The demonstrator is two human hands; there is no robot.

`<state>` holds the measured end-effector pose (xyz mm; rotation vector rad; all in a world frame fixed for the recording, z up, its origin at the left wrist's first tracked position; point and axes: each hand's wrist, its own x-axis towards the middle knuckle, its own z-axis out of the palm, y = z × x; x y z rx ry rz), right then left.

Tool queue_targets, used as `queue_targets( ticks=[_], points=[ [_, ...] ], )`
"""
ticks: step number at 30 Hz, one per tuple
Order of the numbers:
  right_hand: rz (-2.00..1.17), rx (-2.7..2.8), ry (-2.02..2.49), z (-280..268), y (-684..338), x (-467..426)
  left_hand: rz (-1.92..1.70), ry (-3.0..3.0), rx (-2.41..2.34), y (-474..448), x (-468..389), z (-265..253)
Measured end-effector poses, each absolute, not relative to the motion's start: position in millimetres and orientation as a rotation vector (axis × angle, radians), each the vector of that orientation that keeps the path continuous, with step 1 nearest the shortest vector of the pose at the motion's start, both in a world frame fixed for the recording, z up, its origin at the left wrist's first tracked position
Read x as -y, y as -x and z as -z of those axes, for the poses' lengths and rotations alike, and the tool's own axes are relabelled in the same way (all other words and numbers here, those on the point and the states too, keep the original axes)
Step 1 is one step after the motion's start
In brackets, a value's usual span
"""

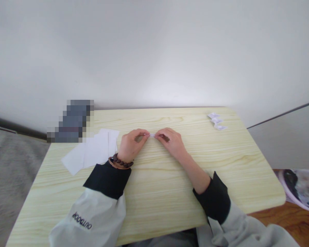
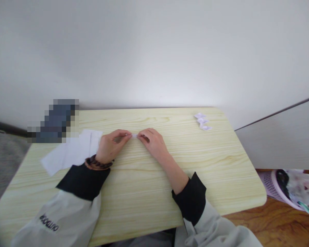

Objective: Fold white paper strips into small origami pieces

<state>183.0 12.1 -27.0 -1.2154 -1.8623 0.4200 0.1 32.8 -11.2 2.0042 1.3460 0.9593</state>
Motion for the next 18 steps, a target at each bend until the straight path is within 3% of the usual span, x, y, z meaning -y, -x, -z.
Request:
queue_targets(
  ticks=[18],
  points=[
    [-0.324,1.954,1.306,20.7,-176.8,-7.0,-0.978,-2.315,-1.259,-2.5,-34.3,14.9]
  ],
)
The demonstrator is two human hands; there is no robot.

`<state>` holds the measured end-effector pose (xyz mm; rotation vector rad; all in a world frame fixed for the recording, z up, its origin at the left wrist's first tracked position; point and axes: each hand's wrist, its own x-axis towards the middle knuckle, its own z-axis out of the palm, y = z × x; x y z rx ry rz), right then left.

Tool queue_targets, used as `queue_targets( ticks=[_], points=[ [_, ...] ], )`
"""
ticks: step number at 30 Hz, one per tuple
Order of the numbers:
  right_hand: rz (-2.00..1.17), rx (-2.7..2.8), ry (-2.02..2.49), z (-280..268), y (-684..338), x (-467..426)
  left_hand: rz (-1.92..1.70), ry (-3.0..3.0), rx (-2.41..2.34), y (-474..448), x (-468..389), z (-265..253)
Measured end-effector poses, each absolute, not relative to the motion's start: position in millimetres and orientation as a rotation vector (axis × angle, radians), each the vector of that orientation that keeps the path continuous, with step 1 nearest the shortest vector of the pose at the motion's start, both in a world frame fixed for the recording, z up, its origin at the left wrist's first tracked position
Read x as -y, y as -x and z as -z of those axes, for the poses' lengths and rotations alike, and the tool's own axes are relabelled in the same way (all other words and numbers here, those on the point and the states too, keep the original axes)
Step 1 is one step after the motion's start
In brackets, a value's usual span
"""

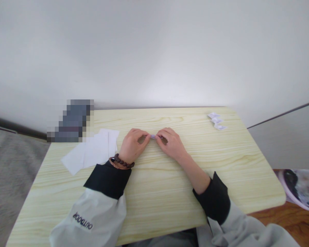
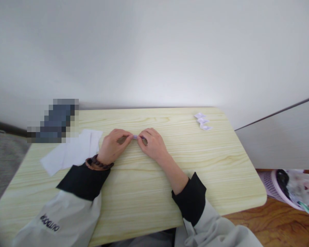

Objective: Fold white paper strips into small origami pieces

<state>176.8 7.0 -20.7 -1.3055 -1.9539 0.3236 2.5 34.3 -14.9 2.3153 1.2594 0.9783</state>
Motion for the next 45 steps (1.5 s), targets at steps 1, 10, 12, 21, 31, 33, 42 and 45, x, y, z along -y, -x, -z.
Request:
queue_targets(
  ticks=[1,10,12,21,31,33,42,45],
  points=[
    [-0.311,1.951,1.315,21,-177,-7,-0.979,-2.315,-1.269,-3,-34,15],
    [-0.319,1.967,1.329,22,-177,-7,-0.939,-2.323,-1.208,0,-34,16],
    [-0.321,1.971,1.318,22,-177,-7,-0.915,-2.337,-1.209,0,-34,15],
    [-0.262,2.089,1.333,19,-176,-5,-0.731,-2.512,-1.313,-6,-26,6],
    [-0.226,2.201,1.389,15,-175,-3,-0.659,-2.629,-1.306,-6,-23,4],
    [-0.222,2.214,1.399,14,-175,-3,-0.651,-2.644,-1.293,-6,-23,5],
    [-0.236,2.229,1.476,12,-174,-2,-0.553,-2.685,-1.321,-5,-23,5],
    [-0.238,2.228,1.472,13,-175,-3,-0.531,-2.691,-1.326,-6,-23,5]
  ],
)
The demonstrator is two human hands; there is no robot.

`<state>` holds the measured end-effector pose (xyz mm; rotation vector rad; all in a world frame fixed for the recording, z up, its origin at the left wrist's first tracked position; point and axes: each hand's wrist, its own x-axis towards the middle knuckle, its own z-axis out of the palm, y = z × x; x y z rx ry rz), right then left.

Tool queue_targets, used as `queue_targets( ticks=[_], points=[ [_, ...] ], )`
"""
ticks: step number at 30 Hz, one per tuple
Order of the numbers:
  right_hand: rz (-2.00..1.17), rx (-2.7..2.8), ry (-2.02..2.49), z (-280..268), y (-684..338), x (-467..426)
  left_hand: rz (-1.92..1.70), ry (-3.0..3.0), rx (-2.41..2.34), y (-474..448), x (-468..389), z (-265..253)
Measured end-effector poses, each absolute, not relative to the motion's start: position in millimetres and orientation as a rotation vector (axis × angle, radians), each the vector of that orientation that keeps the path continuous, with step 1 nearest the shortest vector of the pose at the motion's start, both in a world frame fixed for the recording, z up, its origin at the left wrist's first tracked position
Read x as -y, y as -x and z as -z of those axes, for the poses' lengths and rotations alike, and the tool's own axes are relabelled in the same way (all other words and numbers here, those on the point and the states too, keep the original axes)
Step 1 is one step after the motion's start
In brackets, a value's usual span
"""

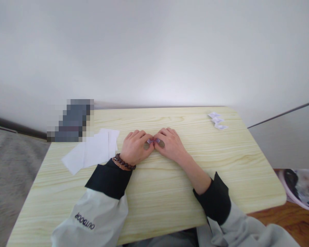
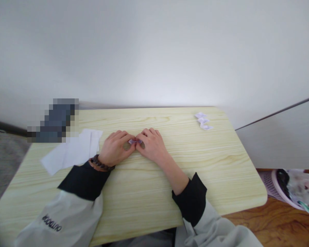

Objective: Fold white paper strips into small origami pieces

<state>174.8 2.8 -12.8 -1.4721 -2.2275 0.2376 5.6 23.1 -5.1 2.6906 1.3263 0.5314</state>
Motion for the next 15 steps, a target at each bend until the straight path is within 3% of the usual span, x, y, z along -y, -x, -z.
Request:
queue_targets(
  ticks=[15],
  points=[
    [-0.234,2.216,1.476,14.5,-174.5,-3.3,-0.582,-2.652,-1.346,-6.4,-23.8,7.4]
  ],
)
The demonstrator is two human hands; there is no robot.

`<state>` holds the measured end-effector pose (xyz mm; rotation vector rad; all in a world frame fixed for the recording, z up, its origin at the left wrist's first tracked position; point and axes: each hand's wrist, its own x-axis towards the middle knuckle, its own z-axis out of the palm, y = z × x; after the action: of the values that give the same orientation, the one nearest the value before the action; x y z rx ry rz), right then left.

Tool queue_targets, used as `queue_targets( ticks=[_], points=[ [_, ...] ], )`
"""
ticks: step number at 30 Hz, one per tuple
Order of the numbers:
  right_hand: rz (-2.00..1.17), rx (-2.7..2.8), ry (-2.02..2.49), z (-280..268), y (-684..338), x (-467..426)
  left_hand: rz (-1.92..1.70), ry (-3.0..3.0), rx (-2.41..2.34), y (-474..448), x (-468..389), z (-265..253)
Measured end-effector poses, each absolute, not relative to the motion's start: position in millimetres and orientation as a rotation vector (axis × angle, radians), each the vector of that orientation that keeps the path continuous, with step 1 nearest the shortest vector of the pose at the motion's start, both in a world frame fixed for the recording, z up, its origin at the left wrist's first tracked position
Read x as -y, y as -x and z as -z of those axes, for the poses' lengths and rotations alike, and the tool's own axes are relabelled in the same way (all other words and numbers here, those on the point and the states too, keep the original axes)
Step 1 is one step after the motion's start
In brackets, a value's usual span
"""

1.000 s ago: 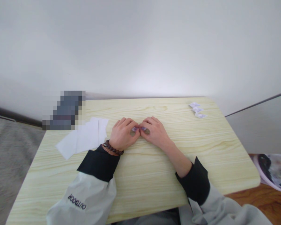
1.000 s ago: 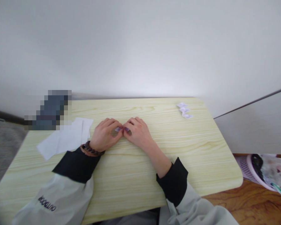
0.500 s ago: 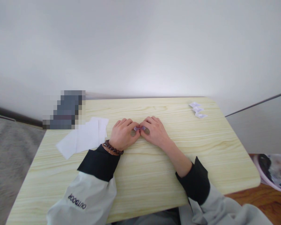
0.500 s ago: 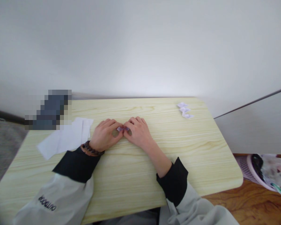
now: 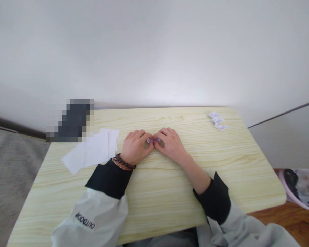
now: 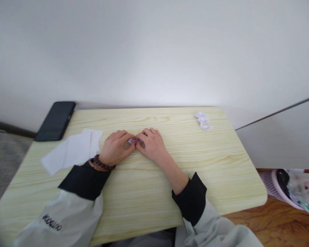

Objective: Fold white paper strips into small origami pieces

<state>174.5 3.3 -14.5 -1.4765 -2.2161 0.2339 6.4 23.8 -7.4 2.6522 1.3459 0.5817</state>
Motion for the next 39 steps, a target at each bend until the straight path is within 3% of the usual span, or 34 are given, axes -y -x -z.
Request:
queue_targets(
  ticks=[39],
  points=[
    [-0.253,2.165,1.457,18.8,-175.3,-4.5,-0.603,-2.613,-1.404,-8.6,-24.0,8.6]
  ],
)
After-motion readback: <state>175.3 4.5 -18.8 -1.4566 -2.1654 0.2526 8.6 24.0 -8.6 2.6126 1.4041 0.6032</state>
